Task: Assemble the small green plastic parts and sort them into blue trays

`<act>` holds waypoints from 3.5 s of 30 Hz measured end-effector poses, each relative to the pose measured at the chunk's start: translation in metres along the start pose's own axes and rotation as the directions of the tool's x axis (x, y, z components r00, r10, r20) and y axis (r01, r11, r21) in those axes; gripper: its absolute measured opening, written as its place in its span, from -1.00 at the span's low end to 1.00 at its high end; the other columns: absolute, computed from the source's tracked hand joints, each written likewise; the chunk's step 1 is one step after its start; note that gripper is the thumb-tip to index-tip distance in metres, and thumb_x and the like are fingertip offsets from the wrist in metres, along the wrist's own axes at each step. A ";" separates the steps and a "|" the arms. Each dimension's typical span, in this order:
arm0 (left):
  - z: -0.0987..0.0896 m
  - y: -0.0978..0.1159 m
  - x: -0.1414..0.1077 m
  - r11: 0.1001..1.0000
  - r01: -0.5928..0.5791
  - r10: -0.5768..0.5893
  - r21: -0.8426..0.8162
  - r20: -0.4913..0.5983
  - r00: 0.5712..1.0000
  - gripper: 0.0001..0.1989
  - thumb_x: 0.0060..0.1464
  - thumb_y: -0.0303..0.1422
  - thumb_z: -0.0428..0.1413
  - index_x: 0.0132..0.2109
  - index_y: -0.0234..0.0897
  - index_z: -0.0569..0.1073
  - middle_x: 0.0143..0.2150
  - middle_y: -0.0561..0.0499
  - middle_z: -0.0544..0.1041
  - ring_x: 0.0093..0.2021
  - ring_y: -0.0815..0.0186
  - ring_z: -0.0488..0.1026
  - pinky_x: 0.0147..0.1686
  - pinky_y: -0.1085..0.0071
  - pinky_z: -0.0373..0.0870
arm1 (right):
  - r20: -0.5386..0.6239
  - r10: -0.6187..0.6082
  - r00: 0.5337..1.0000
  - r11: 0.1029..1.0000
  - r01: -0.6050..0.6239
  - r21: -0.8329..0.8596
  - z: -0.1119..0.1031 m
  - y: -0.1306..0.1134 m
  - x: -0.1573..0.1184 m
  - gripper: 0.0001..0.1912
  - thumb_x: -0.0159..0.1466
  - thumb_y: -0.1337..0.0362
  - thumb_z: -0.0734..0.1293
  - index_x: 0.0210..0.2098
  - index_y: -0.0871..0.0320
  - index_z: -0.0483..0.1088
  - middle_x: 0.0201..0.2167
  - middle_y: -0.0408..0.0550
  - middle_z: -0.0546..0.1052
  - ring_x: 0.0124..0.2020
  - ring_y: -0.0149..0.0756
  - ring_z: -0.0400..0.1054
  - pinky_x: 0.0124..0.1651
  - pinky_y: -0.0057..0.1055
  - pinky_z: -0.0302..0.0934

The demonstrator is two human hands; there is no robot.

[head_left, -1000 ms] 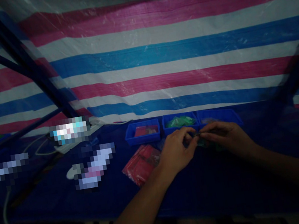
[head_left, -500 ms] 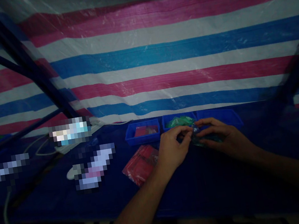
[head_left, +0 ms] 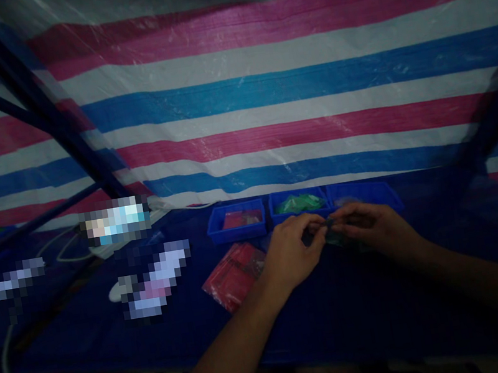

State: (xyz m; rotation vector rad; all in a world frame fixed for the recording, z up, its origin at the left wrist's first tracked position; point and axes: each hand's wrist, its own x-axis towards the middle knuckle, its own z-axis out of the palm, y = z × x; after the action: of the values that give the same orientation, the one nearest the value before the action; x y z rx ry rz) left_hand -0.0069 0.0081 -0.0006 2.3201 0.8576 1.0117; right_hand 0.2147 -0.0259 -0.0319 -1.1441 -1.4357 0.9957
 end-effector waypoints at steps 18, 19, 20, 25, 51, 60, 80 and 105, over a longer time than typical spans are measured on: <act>-0.002 0.001 0.000 0.978 0.067 -0.078 -0.197 -0.050 0.996 -0.80 0.31 -0.32 0.12 -0.05 -0.25 0.61 -0.12 -0.05 0.68 -0.18 0.26 0.60 -0.12 0.36 0.52 | 0.043 -0.228 0.973 0.965 0.231 -0.125 -0.007 0.006 0.004 -0.85 0.34 0.11 0.43 -0.19 -0.09 0.66 0.17 -0.05 0.50 0.20 -0.05 0.41 0.21 -0.08 0.33; -0.001 0.000 0.001 0.976 0.072 -0.086 -0.207 -0.061 0.994 -0.81 0.30 -0.31 0.14 -0.06 -0.25 0.61 -0.13 -0.05 0.68 -0.18 0.26 0.60 -0.12 0.36 0.52 | 0.038 -0.220 0.975 0.967 0.223 -0.125 -0.007 0.005 0.003 -0.85 0.33 0.11 0.43 -0.19 -0.08 0.66 0.15 -0.06 0.52 0.18 -0.06 0.43 0.20 -0.10 0.34; 0.000 -0.001 0.001 0.975 0.077 -0.093 -0.207 -0.069 0.993 -0.82 0.28 -0.32 0.16 -0.07 -0.25 0.61 -0.14 -0.04 0.68 -0.18 0.26 0.60 -0.12 0.37 0.53 | 0.039 -0.208 0.977 0.969 0.211 -0.125 -0.007 0.005 0.003 -0.85 0.33 0.11 0.42 -0.18 -0.08 0.66 0.13 -0.06 0.53 0.16 -0.07 0.44 0.18 -0.10 0.36; -0.001 -0.004 0.003 0.990 0.065 -0.073 -0.127 -0.058 0.996 -0.88 0.24 -0.42 0.18 -0.12 -0.23 0.62 -0.18 -0.01 0.67 -0.19 0.26 0.60 -0.12 0.33 0.53 | 0.036 -0.088 0.996 0.988 0.091 -0.126 -0.004 -0.002 -0.001 -0.76 0.36 0.06 0.37 -0.07 -0.07 0.63 -0.03 -0.05 0.64 -0.06 -0.09 0.54 0.06 -0.07 0.43; -0.004 -0.002 0.002 0.994 -0.061 0.057 -0.095 -0.042 0.998 -0.88 0.28 -0.44 0.14 -0.19 -0.24 0.59 0.04 -0.11 0.57 0.07 0.19 0.53 0.14 0.18 0.46 | 0.040 -0.203 0.978 0.969 0.206 -0.133 -0.002 -0.012 -0.002 -0.74 0.33 -0.02 0.43 -0.11 -0.06 0.63 0.03 -0.02 0.62 0.11 -0.03 0.48 0.23 -0.03 0.32; -0.007 -0.007 0.000 0.995 -0.009 0.016 0.096 -0.079 0.997 -0.84 0.33 -0.34 0.12 -0.14 -0.23 0.60 0.18 -0.14 0.47 0.24 0.10 0.40 0.28 0.05 0.32 | 0.075 -0.188 0.979 0.966 0.198 -0.165 -0.002 -0.015 -0.003 -0.71 0.38 0.02 0.37 0.02 -0.09 0.59 0.12 -0.05 0.60 0.17 -0.03 0.46 0.23 -0.03 0.34; -0.005 -0.011 -0.003 0.960 -0.034 0.019 0.279 0.058 0.998 -0.79 0.34 -0.35 0.08 -0.05 -0.18 0.62 -0.07 -0.05 0.65 -0.08 0.17 0.59 0.00 0.25 0.48 | 0.106 -0.571 0.814 0.511 0.454 -0.730 -0.025 -0.010 0.011 -0.81 0.38 0.23 0.35 -0.06 -0.05 0.57 -0.03 -0.04 0.65 0.13 0.01 0.44 0.28 0.13 0.23; 0.003 0.003 -0.002 0.992 -0.077 0.068 0.100 0.091 0.993 -0.92 0.12 -0.41 0.19 -0.22 -0.27 0.57 -0.24 0.00 0.62 -0.22 0.26 0.56 -0.16 0.36 0.43 | 0.176 -0.150 0.973 0.945 0.194 -0.263 -0.001 -0.013 -0.007 -0.92 0.36 0.22 0.40 -0.18 0.07 0.52 -0.23 -0.07 0.58 -0.18 -0.19 0.47 -0.09 -0.28 0.34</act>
State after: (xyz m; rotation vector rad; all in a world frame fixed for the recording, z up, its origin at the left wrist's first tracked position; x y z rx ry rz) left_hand -0.0043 0.0040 -0.0019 2.4800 0.8137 0.9068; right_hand 0.2143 -0.0357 -0.0211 -1.1352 -1.8123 0.7885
